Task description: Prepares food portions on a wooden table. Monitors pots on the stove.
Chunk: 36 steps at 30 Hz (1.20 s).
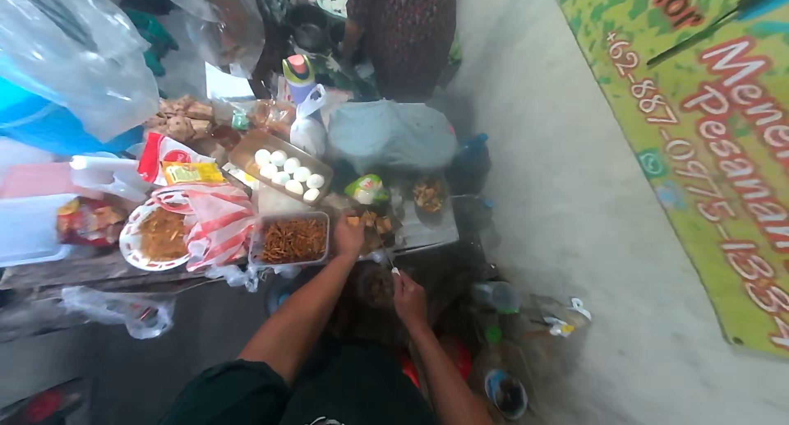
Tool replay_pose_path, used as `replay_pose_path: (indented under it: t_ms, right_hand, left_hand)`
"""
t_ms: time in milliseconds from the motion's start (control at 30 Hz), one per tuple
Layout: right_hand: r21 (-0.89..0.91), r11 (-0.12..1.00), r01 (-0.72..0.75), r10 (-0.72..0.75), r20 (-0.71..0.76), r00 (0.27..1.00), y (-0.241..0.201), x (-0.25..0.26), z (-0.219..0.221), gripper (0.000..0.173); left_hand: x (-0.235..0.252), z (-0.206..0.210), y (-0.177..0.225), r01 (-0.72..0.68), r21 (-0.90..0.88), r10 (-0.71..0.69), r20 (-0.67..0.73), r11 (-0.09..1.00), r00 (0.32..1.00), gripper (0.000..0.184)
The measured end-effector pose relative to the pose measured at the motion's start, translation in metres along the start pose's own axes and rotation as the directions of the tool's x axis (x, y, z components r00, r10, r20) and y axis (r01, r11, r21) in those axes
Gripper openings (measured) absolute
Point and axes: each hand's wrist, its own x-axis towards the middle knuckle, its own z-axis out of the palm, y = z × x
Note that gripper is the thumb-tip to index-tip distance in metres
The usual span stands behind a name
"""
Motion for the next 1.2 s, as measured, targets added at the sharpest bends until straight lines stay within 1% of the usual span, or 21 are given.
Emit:
replay_pose_path:
  t_ms: [67, 167, 333, 433, 500, 600, 667, 833, 900, 933, 1067, 1200]
  right_hand:
    - [0.039, 0.999, 0.002, -0.002, -0.022, 1.0, 0.003, -0.01, 0.003, 0.04]
    - [0.079, 0.997, 0.0, 0.001, -0.019, 1.0, 0.008, -0.022, 0.009, 0.039]
    - [0.096, 0.995, -0.008, 0.009, -0.015, 1.0, 0.013, -0.033, 0.017, 0.039]
    - [0.11, 0.994, -0.002, 0.001, 0.009, 1.0, 0.012, -0.034, 0.019, 0.04]
    - [0.11, 0.994, 0.006, -0.009, 0.028, 1.0, 0.01, -0.034, 0.018, 0.04]
    - [0.103, 0.994, 0.028, -0.031, 0.026, 0.999, 0.01, -0.032, 0.022, 0.039]
    - [0.098, 0.995, 0.034, -0.036, 0.018, 0.999, 0.009, -0.031, 0.024, 0.039]
    - [0.049, 0.997, 0.058, -0.06, 0.028, 0.998, 0.004, -0.03, 0.022, 0.038]
    - [0.02, 0.998, 0.065, -0.066, 0.057, 0.996, 0.001, -0.028, 0.019, 0.038]
    - [0.007, 0.997, 0.071, -0.071, 0.062, 0.996, 0.0, -0.027, 0.018, 0.038]
    - [-0.039, 0.996, 0.076, -0.072, 0.094, 0.993, 0.003, -0.02, 0.017, 0.039]
    - [-0.044, 0.995, 0.095, -0.091, 0.08, 0.993, 0.009, -0.017, 0.018, 0.039]
  left_hand:
    - [-0.004, 0.0, -0.007, -0.021, 0.005, 0.021, -0.026, 1.0, 0.999, 0.049]
    - [-0.014, -0.002, -0.02, -0.033, -0.015, 0.033, 0.006, 0.999, 0.999, 0.061]
    - [-0.027, -0.006, -0.029, -0.069, 0.024, 0.069, 0.033, 0.997, 0.997, 0.057]
    - [-0.023, -0.006, -0.035, -0.172, 0.088, 0.169, 0.043, 0.981, 0.985, 0.052]
    - [-0.024, -0.005, -0.037, -0.203, 0.122, 0.2, 0.037, 0.972, 0.979, 0.055]
    - [-0.03, -0.008, -0.035, -0.183, 0.166, 0.178, 0.042, 0.969, 0.983, 0.065]
    - [-0.038, -0.01, -0.036, -0.163, 0.167, 0.162, 0.022, 0.972, 0.987, 0.07]
    - [-0.062, -0.006, -0.04, -0.084, 0.127, 0.092, -0.056, 0.988, 0.994, 0.073]
    - [-0.064, -0.003, -0.04, -0.024, 0.124, 0.031, -0.057, 0.992, 0.998, 0.07]
    - [-0.062, -0.002, -0.039, -0.007, 0.132, 0.014, -0.054, 0.991, 0.998, 0.066]
    - [-0.042, 0.0, -0.032, -0.006, 0.168, 0.018, -0.068, 0.986, 0.998, 0.045]
    - [-0.025, 0.001, -0.024, 0.041, 0.165, -0.03, -0.066, 0.985, 0.997, 0.037]
